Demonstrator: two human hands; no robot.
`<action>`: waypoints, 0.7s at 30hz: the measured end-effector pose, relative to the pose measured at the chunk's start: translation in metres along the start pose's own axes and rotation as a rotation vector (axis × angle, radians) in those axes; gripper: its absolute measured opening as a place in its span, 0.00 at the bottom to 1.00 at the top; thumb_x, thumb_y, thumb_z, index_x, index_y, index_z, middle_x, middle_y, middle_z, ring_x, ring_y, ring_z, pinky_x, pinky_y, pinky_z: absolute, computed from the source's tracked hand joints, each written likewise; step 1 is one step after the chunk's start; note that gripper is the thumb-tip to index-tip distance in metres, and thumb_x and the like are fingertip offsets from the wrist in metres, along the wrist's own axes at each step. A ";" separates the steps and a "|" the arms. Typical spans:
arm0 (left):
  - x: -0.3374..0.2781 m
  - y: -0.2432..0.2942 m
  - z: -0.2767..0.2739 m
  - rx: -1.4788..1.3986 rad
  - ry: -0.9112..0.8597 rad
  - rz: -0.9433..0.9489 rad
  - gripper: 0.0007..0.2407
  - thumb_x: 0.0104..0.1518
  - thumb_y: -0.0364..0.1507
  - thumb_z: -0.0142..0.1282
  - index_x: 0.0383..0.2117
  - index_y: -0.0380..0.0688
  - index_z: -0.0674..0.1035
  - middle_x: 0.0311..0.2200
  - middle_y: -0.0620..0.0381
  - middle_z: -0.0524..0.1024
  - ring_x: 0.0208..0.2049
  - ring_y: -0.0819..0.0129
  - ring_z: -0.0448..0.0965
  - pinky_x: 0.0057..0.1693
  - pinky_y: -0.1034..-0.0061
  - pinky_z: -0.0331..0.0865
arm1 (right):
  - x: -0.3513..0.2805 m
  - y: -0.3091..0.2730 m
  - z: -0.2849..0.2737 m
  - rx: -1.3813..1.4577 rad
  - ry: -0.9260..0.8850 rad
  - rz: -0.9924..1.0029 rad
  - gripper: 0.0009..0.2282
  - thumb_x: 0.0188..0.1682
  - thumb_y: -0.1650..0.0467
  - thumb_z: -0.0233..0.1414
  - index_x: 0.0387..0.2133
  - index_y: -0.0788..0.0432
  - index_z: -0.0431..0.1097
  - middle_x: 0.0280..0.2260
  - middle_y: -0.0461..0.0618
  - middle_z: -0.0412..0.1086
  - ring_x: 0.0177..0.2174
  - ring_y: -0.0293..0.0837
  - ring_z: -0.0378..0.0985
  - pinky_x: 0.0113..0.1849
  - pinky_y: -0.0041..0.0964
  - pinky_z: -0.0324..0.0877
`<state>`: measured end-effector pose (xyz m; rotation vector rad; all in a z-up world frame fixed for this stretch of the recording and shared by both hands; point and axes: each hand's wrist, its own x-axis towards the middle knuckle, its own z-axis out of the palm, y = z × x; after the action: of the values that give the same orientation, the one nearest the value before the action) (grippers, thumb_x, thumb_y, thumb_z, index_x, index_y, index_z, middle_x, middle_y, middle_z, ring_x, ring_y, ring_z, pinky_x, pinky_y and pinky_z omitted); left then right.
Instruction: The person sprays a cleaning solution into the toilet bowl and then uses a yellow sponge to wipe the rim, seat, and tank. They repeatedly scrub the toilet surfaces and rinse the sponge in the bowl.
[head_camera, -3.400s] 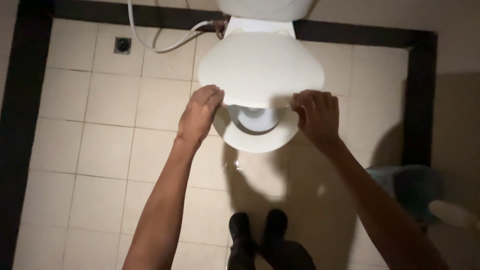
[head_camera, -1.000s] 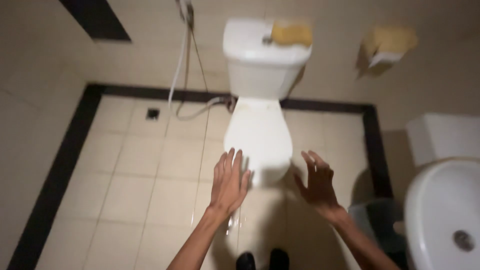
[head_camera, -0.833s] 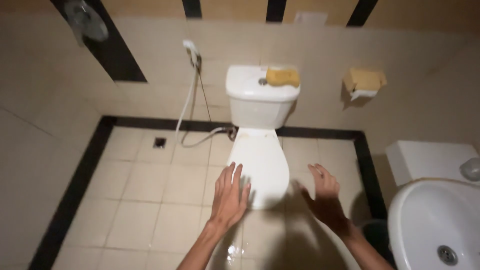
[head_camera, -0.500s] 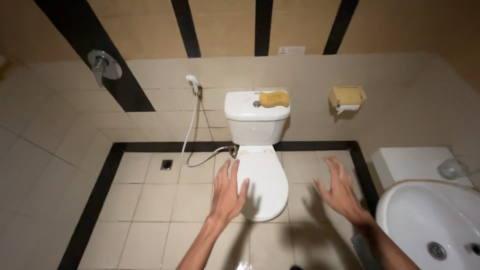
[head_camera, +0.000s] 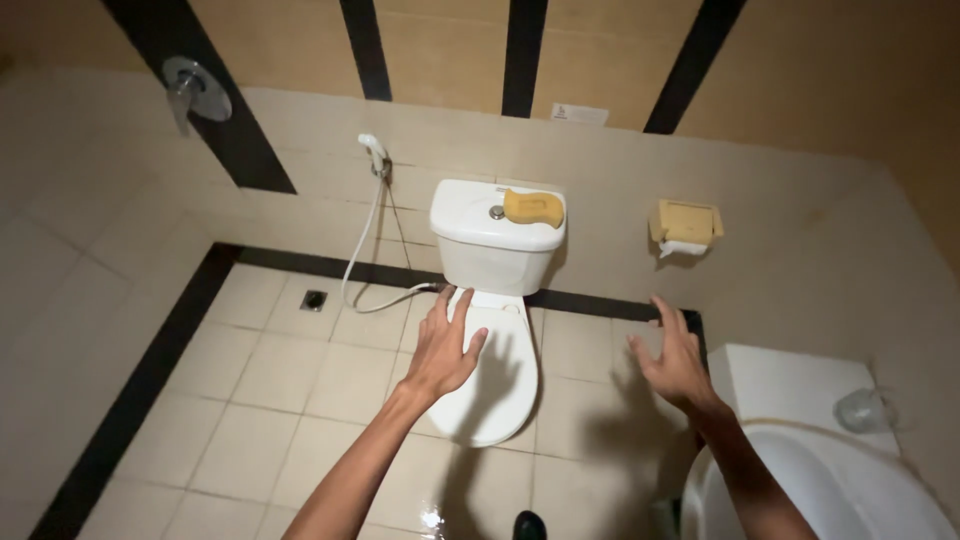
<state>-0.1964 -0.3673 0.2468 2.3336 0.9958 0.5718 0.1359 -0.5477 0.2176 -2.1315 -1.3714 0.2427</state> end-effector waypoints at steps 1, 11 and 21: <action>0.003 0.001 0.008 0.000 0.007 -0.015 0.28 0.61 0.35 0.53 0.66 0.38 0.60 0.67 0.30 0.52 0.64 0.34 0.57 0.65 0.48 0.53 | 0.005 0.013 0.005 0.001 -0.013 -0.010 0.34 0.48 0.66 0.58 0.67 0.61 0.52 0.54 0.61 0.64 0.50 0.57 0.69 0.53 0.52 0.63; 0.055 0.039 0.045 -0.037 0.059 -0.092 0.28 0.61 0.36 0.54 0.67 0.40 0.60 0.66 0.28 0.52 0.63 0.31 0.58 0.66 0.46 0.54 | 0.062 0.020 0.023 0.137 -0.091 -0.172 0.33 0.47 0.65 0.57 0.65 0.61 0.52 0.60 0.59 0.60 0.54 0.53 0.69 0.53 0.51 0.60; 0.110 0.001 0.060 0.160 -0.204 -0.126 0.38 0.52 0.43 0.62 0.68 0.46 0.55 0.67 0.25 0.47 0.65 0.29 0.54 0.65 0.46 0.53 | 0.127 0.019 0.067 0.050 0.004 -0.458 0.30 0.47 0.68 0.58 0.62 0.65 0.56 0.60 0.64 0.60 0.54 0.60 0.69 0.53 0.52 0.62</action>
<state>-0.0921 -0.3039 0.2196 2.3880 1.1158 0.2065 0.1777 -0.4171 0.1729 -1.7157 -1.7810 0.0872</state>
